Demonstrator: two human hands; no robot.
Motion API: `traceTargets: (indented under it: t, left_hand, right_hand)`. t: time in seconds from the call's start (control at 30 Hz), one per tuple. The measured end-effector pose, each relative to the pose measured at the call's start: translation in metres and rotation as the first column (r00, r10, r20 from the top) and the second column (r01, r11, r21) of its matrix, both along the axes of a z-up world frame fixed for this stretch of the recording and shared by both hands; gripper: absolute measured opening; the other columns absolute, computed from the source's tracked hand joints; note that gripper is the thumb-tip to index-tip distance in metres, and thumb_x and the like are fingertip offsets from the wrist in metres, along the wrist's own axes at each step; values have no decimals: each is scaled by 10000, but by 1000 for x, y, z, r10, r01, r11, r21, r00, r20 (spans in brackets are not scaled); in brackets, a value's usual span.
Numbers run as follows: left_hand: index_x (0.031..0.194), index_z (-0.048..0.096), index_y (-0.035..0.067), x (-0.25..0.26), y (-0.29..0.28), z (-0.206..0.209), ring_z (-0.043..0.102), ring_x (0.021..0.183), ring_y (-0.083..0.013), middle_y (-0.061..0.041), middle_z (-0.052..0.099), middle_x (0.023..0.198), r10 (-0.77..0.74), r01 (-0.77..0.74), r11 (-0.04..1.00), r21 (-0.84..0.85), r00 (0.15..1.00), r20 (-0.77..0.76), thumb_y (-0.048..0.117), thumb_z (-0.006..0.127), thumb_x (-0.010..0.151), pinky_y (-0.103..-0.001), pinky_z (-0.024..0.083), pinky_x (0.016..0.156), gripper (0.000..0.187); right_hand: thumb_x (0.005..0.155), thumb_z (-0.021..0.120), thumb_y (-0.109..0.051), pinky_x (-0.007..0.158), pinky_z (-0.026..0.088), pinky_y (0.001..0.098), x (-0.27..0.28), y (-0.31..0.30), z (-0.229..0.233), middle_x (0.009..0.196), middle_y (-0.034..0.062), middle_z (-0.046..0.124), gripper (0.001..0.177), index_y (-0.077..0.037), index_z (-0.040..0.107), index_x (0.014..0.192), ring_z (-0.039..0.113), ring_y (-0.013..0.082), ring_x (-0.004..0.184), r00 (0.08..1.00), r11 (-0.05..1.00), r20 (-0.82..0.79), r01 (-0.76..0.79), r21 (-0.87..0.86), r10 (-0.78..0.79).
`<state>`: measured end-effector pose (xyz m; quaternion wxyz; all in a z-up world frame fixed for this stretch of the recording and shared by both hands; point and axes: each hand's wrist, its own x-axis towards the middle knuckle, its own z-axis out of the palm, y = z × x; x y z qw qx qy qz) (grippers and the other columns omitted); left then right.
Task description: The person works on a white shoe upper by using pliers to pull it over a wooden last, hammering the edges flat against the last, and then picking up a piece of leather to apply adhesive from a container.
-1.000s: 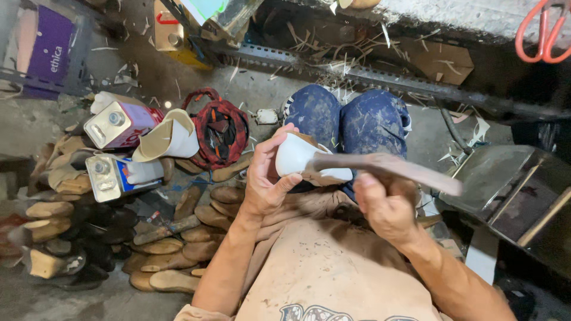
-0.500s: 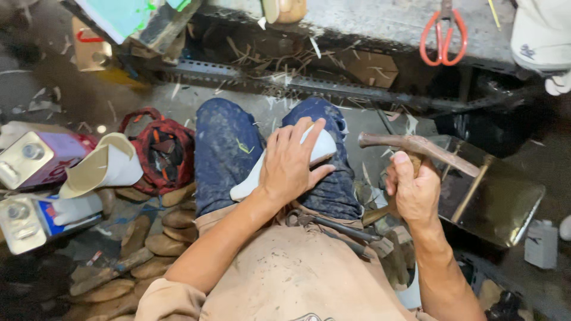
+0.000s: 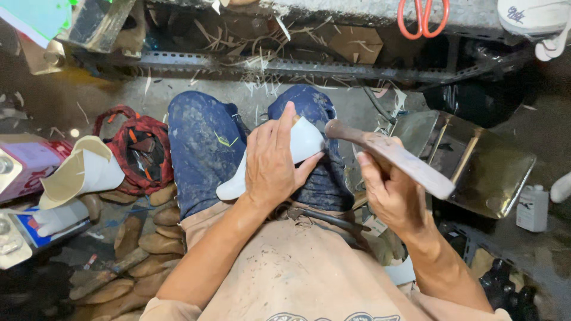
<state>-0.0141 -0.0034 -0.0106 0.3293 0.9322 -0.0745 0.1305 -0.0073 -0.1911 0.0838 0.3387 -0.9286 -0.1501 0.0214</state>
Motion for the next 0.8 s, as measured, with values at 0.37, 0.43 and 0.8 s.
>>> traceTargets:
  t: [0.37, 0.43, 0.8]
  left_hand:
    - [1450, 540, 115, -56, 32, -10, 570, 1312, -358, -137, 570, 1455, -200, 189, 955, -227, 979, -28, 403, 847, 810, -477, 415, 1089, 765]
    - [1353, 668, 195, -54, 32, -21, 607, 1284, -306, -43, 667, 1371, -252, 241, 943, -231, 967, -20, 427, 833, 808, -458, 416, 1102, 616]
    - [1344, 630, 159, 3, 53, -26, 644, 1160, -312, -96, 681, 1354, -137, 143, 989, -36, 982, 132, 345, 742, 945, -442, 467, 949, 454]
  right_hand:
    - [1112, 480, -286, 621, 527, 328, -11, -65, -34, 550, 13, 559, 272, -58, 601, 1199, 583, 179, 524, 940, 945, -208, 300, 130, -270]
    - [1106, 475, -301, 606, 516, 324, -7, -70, -32, 512, -12, 575, 268, -104, 619, 1217, 611, 183, 515, 935, 950, -209, 305, 62, -286]
    - [987, 624, -420, 1046, 572, 417, -9, -137, 58, 987, 2, 552, 354, -197, 594, 1261, 691, 229, 895, 974, 659, -33, -125, 742, 222]
